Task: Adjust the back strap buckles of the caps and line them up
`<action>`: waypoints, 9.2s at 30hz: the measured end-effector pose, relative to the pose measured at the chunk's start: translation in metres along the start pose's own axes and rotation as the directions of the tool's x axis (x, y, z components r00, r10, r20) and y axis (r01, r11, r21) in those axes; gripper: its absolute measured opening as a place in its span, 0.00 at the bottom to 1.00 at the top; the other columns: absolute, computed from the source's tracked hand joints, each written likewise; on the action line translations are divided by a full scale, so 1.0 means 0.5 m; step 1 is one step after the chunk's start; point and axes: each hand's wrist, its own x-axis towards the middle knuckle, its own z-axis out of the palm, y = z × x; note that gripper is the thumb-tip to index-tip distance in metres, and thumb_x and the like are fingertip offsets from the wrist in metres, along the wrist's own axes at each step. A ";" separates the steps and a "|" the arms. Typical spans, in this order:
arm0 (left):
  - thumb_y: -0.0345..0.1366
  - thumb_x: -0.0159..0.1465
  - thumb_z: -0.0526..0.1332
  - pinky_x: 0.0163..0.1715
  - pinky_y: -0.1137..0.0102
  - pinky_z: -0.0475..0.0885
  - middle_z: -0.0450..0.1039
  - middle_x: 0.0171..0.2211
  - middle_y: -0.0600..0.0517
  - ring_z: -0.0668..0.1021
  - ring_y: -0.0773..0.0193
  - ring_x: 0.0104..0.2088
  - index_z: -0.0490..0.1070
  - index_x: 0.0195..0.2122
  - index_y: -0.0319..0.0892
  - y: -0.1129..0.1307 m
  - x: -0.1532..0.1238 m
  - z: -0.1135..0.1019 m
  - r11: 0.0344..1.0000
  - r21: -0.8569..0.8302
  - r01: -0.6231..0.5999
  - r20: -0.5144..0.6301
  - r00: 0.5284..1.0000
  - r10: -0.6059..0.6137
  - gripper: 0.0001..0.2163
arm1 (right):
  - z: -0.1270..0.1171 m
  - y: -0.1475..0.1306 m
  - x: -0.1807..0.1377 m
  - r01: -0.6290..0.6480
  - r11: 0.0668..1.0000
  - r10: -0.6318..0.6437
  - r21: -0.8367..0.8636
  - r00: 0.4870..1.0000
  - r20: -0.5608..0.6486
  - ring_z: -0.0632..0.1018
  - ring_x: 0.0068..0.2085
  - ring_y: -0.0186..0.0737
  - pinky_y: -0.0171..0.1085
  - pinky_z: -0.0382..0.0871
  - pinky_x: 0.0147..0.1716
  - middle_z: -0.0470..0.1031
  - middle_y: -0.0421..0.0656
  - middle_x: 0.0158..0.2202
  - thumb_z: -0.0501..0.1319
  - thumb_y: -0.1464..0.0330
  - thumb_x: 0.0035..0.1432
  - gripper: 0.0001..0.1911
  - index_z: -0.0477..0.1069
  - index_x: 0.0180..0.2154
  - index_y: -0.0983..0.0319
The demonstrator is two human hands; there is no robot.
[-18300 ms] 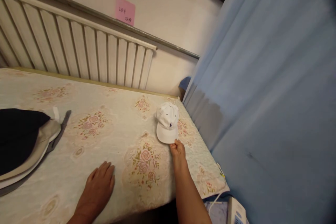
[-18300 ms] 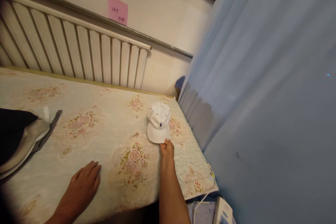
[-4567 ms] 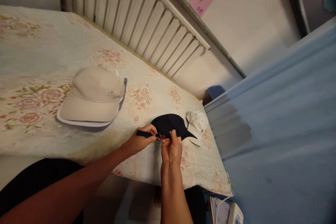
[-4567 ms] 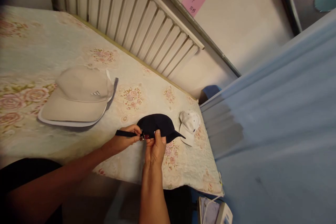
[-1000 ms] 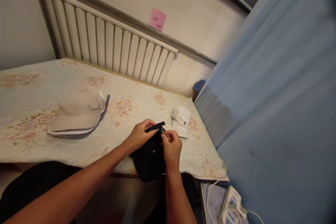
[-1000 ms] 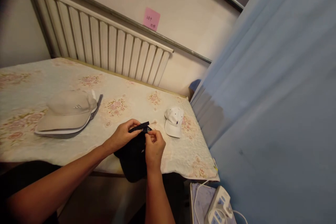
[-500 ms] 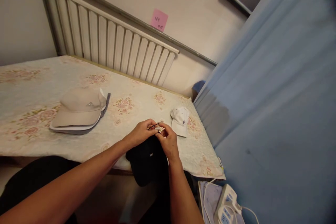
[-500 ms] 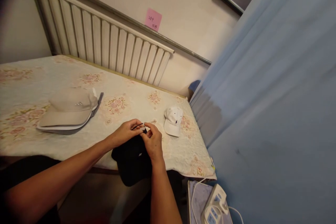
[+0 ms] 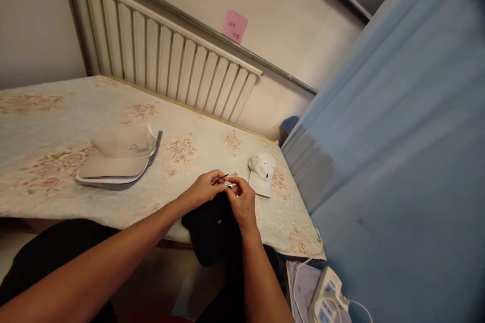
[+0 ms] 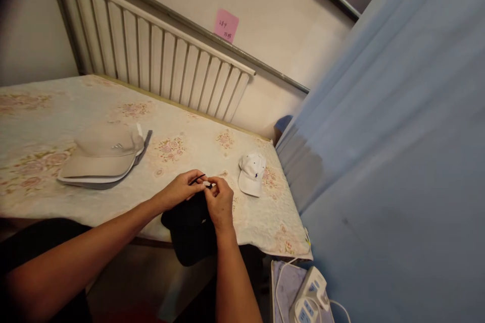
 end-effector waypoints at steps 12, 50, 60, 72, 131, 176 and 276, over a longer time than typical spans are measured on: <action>0.40 0.59 0.57 0.19 0.75 0.56 0.68 0.28 0.57 0.62 0.77 0.16 0.67 0.37 0.39 -0.008 -0.005 -0.004 0.999 -0.026 -0.023 0.056 0.998 0.025 0.10 | -0.002 -0.007 0.012 -0.132 0.988 0.126 0.084 0.989 0.078 0.65 0.24 0.31 0.33 0.62 0.27 0.71 0.36 0.27 0.63 0.69 0.47 0.06 0.72 0.32 0.61; 0.48 0.60 0.53 0.20 0.73 0.48 0.53 0.18 0.60 0.55 0.71 0.19 0.63 0.27 0.42 -0.013 -0.017 -0.013 0.987 -0.038 0.159 0.156 0.976 -0.152 0.14 | -0.046 0.012 0.036 -0.220 0.971 0.186 0.098 0.943 0.276 0.65 0.26 0.32 0.32 0.59 0.26 0.66 0.35 0.23 0.62 0.69 0.41 0.10 0.72 0.31 0.61; 0.44 0.57 0.53 0.19 0.72 0.48 0.53 0.17 0.60 0.56 0.70 0.19 0.63 0.24 0.42 -0.016 -0.012 -0.007 0.984 0.054 0.168 0.121 0.977 -0.174 0.11 | -0.050 0.008 0.035 -0.208 0.973 0.172 0.101 0.943 0.285 0.66 0.25 0.32 0.32 0.60 0.26 0.68 0.34 0.23 0.62 0.70 0.40 0.11 0.72 0.31 0.61; 0.43 0.58 0.53 0.18 0.73 0.47 0.54 0.18 0.60 0.55 0.71 0.18 0.63 0.24 0.42 -0.014 -0.013 -0.007 0.982 -0.010 0.187 0.169 0.969 -0.183 0.10 | -0.052 0.013 0.037 -0.187 0.980 0.157 0.068 0.936 0.314 0.67 0.26 0.33 0.32 0.59 0.26 0.67 0.35 0.24 0.62 0.71 0.41 0.10 0.72 0.31 0.60; 0.38 0.53 0.58 0.20 0.74 0.51 0.55 0.18 0.61 0.58 0.73 0.19 0.66 0.30 0.40 -0.018 -0.021 0.007 0.984 -0.058 0.171 0.094 0.982 -0.165 0.07 | -0.061 0.017 0.040 -0.311 0.938 0.220 0.151 0.875 0.432 0.71 0.25 0.31 0.31 0.64 0.27 0.73 0.35 0.24 0.67 0.70 0.42 0.11 0.73 0.32 0.60; 0.33 0.53 0.58 0.30 0.73 0.63 0.69 0.26 0.57 0.71 0.66 0.29 0.68 0.31 0.43 -0.024 -0.026 -0.006 0.928 0.355 -0.114 0.033 0.993 0.110 0.04 | -0.052 0.026 0.008 -0.443 0.712 0.482 0.545 0.873 0.080 0.63 0.16 0.28 0.30 0.56 0.18 0.63 0.31 0.14 0.60 0.71 0.37 0.07 0.68 0.26 0.61; 0.41 0.55 0.63 0.20 0.75 0.63 0.70 0.29 0.57 0.70 0.72 0.22 0.67 0.37 0.42 -0.068 -0.050 -0.043 0.998 -0.002 0.058 0.074 0.996 -0.057 0.12 | 0.108 0.010 -0.081 -0.190 0.178 0.702 0.966 0.712 0.011 0.69 0.21 0.30 0.31 0.63 0.22 0.72 0.37 0.24 0.58 0.67 0.54 0.05 0.67 0.32 0.62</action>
